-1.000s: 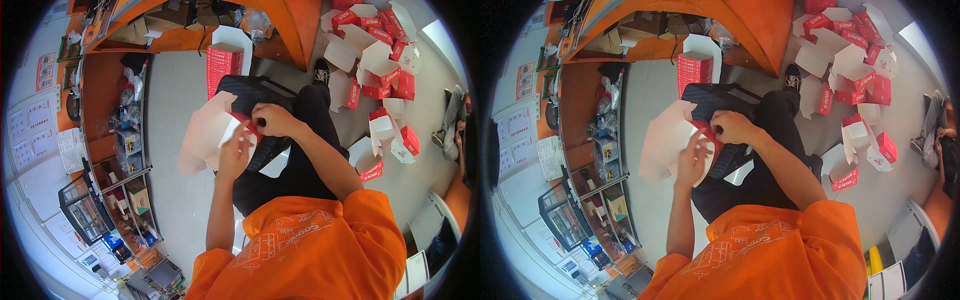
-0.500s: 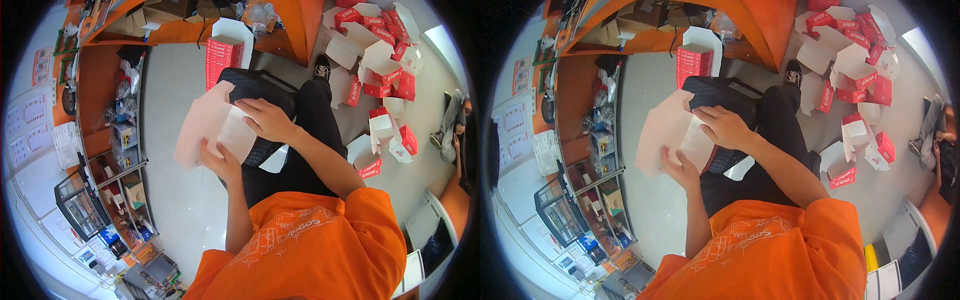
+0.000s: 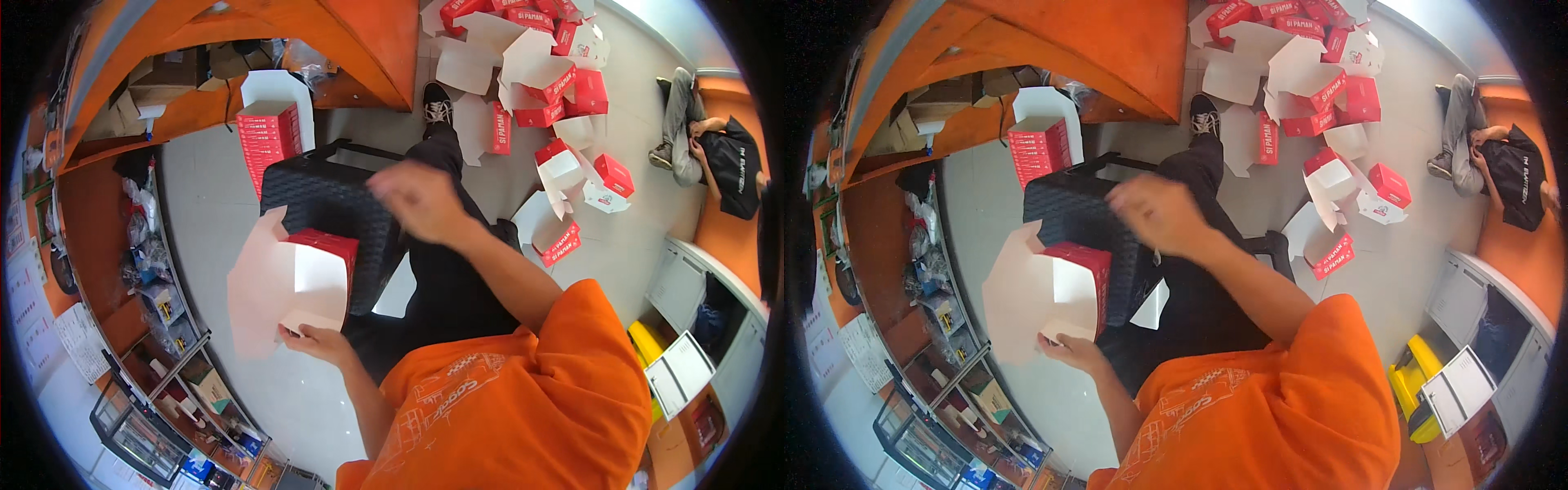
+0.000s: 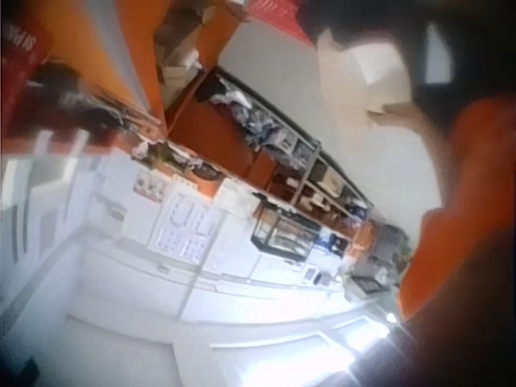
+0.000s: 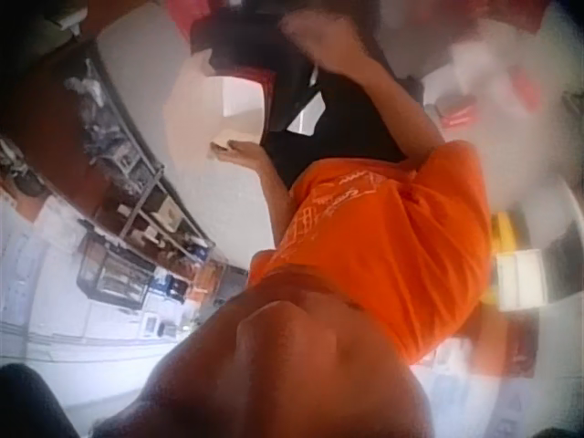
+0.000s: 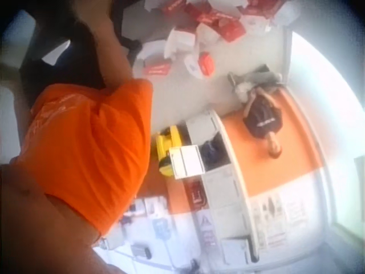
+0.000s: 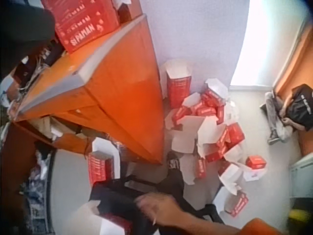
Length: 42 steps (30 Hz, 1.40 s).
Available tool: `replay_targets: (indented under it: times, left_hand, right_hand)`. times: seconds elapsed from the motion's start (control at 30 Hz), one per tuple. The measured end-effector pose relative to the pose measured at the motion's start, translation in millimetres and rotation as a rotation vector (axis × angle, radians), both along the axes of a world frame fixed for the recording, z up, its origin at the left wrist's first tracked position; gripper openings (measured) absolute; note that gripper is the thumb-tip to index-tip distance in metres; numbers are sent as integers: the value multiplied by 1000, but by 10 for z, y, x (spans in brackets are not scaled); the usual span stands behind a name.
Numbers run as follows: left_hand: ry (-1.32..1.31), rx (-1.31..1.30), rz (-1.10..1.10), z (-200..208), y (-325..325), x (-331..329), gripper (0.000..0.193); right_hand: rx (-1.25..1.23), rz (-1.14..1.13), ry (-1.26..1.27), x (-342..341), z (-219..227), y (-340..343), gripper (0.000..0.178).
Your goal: The person folds flat red and white cardboard boxes into their final shape by hand. They repeatedly pick up a flat box, fold the side flaps, and tuck the tabs to form a rectangular container, then place the finished box aside.
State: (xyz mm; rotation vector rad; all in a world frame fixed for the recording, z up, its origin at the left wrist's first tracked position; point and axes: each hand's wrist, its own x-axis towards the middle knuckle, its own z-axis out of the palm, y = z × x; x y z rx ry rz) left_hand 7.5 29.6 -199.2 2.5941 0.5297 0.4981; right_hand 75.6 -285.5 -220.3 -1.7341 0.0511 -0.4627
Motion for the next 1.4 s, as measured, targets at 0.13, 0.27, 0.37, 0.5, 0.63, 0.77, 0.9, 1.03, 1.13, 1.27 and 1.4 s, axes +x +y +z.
replay_targets:
  times: [0.13, 0.27, 0.37, 0.5, 0.63, 0.77, 0.9, 1.03, 1.13, 1.27, 1.4]
  left_hand:
    - [-34, -390, 237, 246, 10, 85, 37]
    - [62, -162, 222, 198, 355, 311, 37]
    - [132, -9, 251, 246, 449, 290, 37]
    - [195, 206, 234, 261, 469, 244, 38]
    - [139, 268, 130, 203, 507, 219, 38]
    - [184, 252, 101, 246, 418, 343, 41]
    - [108, 63, 109, 187, 197, 446, 32]
    - [21, -494, 133, 164, -54, 488, 18]
    - [-13, -586, 93, 80, -38, 425, 17]
    - [-116, -732, 69, 35, -244, 480, 17]
    - [-41, -720, 4, -109, 42, 423, 16]
  right_hand:
    - [554, -564, 442, -191, -1349, -927, 15]
    - [-348, -573, 1059, -710, -2890, -1357, 42]
    - [-546, -415, 1352, -697, -2984, -1422, 57]
    - [-533, -397, 1452, -537, -3184, -1611, 63]
    - [-476, -355, 1352, -555, -3509, -1771, 63]
    - [-566, -408, 1388, -632, -3450, -1656, 58]
    - [-561, -623, 1228, -971, -3349, -1420, 56]
    - [-301, -627, 1276, -1129, -2947, -1383, 61]
    - [-392, -625, 1205, -1382, -2731, -1425, 54]
    - [-578, -562, 1115, -1838, -2771, -1618, 56]
    - [-465, -551, 1196, -2000, -2332, -1777, 66]
